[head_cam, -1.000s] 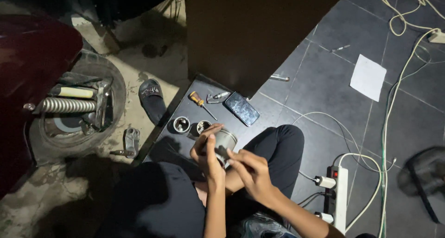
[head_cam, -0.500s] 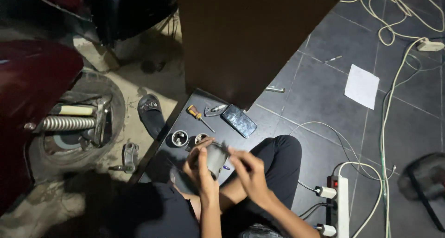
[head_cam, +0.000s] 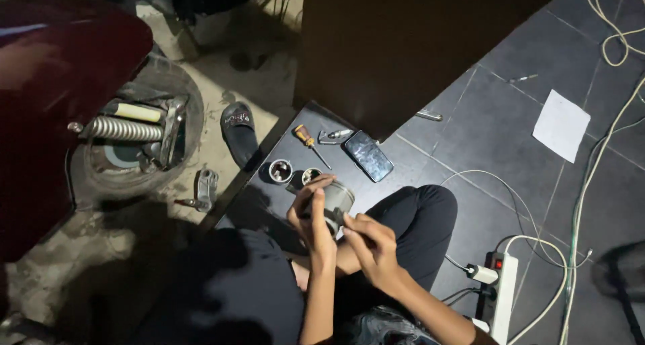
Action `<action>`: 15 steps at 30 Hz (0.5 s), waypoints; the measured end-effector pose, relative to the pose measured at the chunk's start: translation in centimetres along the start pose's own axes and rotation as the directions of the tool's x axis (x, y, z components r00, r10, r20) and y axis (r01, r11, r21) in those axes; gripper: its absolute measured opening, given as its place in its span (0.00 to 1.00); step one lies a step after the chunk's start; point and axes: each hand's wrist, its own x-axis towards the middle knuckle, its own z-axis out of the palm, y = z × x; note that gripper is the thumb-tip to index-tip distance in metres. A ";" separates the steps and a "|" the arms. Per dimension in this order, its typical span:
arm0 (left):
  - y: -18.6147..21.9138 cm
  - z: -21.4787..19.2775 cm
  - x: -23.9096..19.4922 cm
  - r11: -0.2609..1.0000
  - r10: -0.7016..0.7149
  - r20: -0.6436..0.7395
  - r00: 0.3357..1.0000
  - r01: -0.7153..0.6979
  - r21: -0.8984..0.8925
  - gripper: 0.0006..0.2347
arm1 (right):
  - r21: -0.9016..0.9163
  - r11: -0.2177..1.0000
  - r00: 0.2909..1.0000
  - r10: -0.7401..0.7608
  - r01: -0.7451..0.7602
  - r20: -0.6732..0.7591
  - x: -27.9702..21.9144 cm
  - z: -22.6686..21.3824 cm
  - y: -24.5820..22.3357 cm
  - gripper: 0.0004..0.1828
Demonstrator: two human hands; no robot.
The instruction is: Cleaning a motorcycle piston using a small tool
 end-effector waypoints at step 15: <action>1.8 1.0 -0.5 0.989 -0.038 0.037 0.999 0.043 -0.145 0.17 | -0.157 0.980 0.983 0.095 -0.120 -0.156 2.7 -1.8 0.9 0.08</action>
